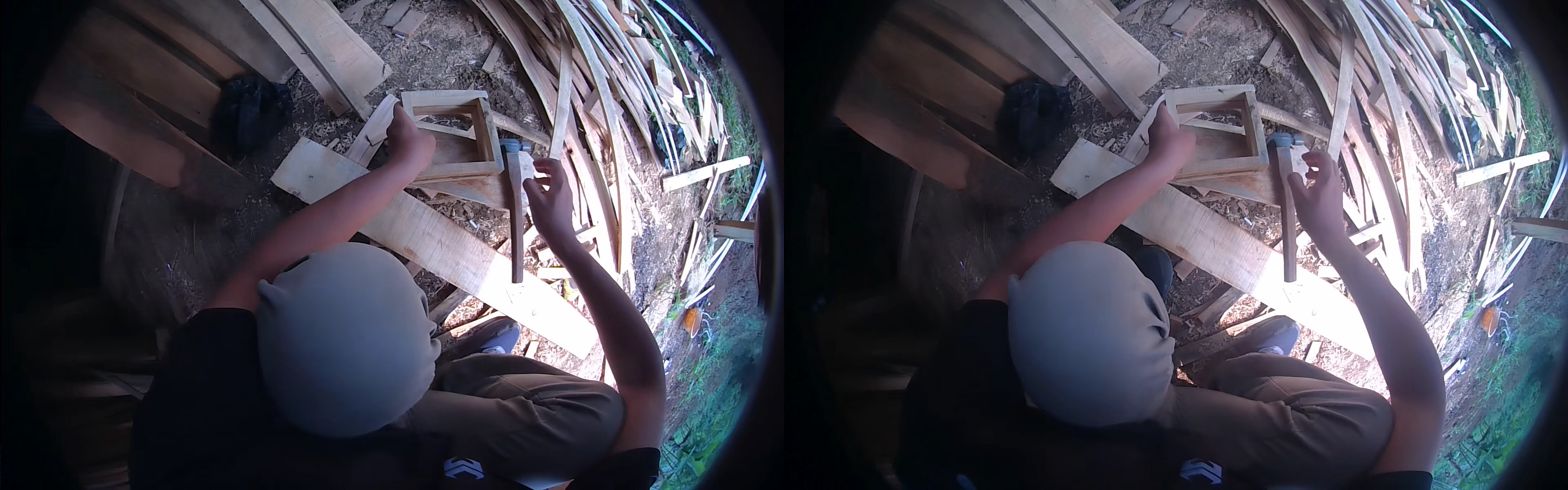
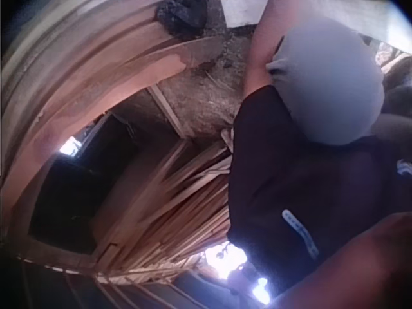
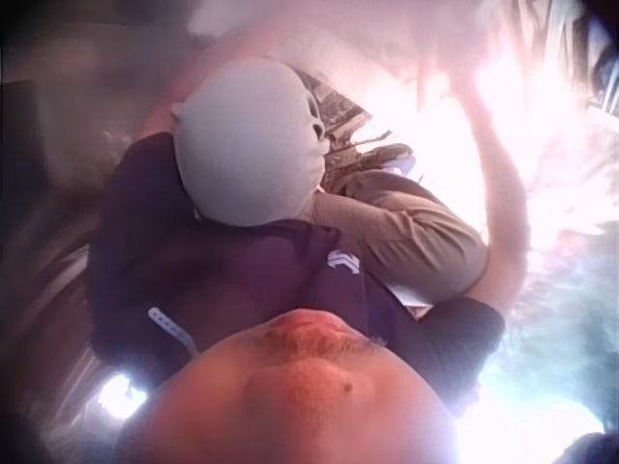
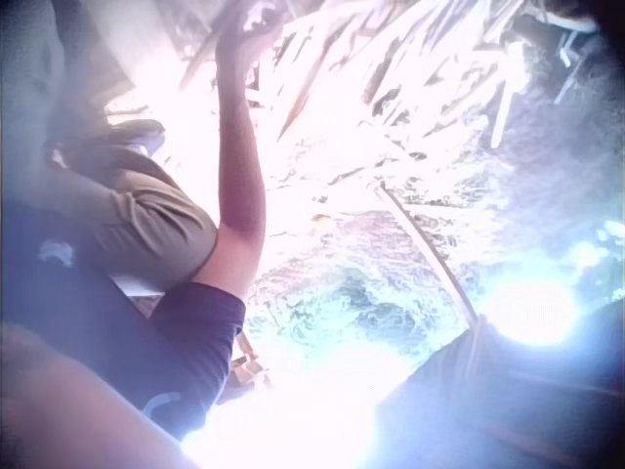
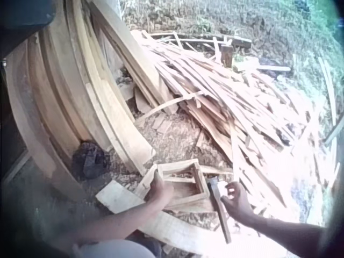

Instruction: The person assembles a small wooden frame by hand, aligning four pieces of wood into a square shape. They use a hammer to drive nails into the joints to secure the frame, occasionally adjusting the pieces to ensure proper alignment.

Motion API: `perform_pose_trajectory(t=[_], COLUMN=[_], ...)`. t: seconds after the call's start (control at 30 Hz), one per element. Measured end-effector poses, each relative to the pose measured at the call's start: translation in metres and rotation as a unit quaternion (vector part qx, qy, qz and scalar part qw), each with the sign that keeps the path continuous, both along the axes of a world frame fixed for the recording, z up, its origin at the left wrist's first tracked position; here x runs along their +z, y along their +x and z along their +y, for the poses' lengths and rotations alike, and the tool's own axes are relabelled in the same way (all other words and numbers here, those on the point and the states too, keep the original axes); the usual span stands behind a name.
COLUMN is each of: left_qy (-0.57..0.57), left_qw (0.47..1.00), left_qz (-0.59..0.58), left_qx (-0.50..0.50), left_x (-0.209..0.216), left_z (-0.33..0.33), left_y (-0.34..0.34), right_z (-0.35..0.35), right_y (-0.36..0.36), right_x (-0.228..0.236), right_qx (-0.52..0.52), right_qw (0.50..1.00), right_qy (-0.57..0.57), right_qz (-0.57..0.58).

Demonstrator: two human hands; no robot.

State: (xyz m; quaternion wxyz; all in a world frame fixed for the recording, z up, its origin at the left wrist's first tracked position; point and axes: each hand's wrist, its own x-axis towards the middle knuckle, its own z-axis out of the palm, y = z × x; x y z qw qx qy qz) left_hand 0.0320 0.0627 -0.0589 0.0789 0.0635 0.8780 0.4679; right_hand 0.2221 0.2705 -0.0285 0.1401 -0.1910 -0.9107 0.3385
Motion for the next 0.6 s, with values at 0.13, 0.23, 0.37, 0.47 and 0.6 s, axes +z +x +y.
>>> perform_pose_trajectory(t=[0.13,0.23,0.37,0.47,0.6], left_qy=[-0.009,-0.003,-0.015,-0.03,-0.013], left_qw=[1.0,0.998,0.998,0.999,0.999], left_qz=[-0.014,-0.06,-0.06,-0.028,-0.049], left_qx=[0.01,0.024,0.01,0.009,0.014], left_x=[0.002,0.015,0.008,-0.005,-0.002], left_z=[-0.004,-0.001,0.0,-0.006,-0.004], left_y=[0.0,0.009,0.004,-0.008,-0.004], right_z=[-0.009,-0.021,-0.023,-0.026,-0.018], right_y=[0.026,0.029,0.036,0.044,0.062], right_x=[-0.024,-0.028,-0.028,-0.005,0.062], right_qx=[0.014,0.011,-0.063,-0.105,-0.125], right_qw=[0.984,0.963,0.961,0.967,0.959], right_qy=[0.028,-0.041,-0.105,-0.086,-0.123], right_qz=[-0.176,-0.265,-0.248,-0.216,-0.222])
